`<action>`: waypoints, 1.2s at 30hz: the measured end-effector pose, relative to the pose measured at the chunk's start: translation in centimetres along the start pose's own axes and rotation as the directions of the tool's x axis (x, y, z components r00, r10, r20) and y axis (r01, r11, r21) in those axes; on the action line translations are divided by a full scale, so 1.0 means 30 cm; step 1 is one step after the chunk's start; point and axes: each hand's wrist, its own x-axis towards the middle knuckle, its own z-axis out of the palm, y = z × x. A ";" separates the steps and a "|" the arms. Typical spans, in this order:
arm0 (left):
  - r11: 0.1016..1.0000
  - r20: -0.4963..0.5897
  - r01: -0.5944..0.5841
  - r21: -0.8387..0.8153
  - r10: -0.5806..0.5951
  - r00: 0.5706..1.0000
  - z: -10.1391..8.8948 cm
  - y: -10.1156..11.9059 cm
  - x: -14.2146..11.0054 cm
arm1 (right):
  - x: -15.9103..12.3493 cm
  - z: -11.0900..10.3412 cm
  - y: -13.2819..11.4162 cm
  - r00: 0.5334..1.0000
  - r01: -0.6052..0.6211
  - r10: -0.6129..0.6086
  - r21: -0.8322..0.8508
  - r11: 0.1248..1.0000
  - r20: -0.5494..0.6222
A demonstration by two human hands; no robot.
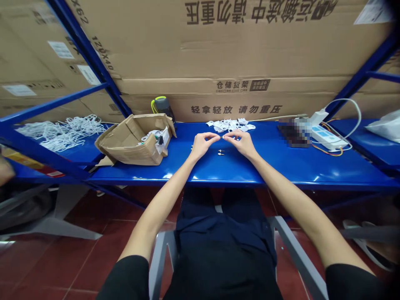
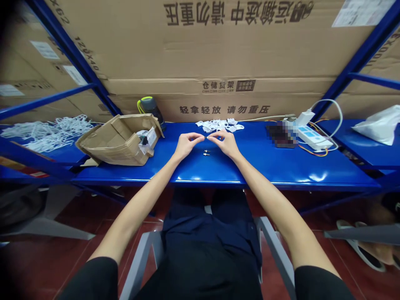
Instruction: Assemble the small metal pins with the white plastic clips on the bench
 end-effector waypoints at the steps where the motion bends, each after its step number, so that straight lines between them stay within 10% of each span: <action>1: 1.000 -0.004 -0.006 0.014 0.006 1.000 0.000 0.002 -0.002 | -0.001 0.000 0.001 1.000 -0.006 0.006 0.002 1.000 -0.001; 36: 0.916 0.077 -0.130 0.380 0.108 0.991 0.006 -0.003 -0.008 | 0.001 0.001 -0.015 0.990 -0.081 0.087 -0.057 0.995 0.115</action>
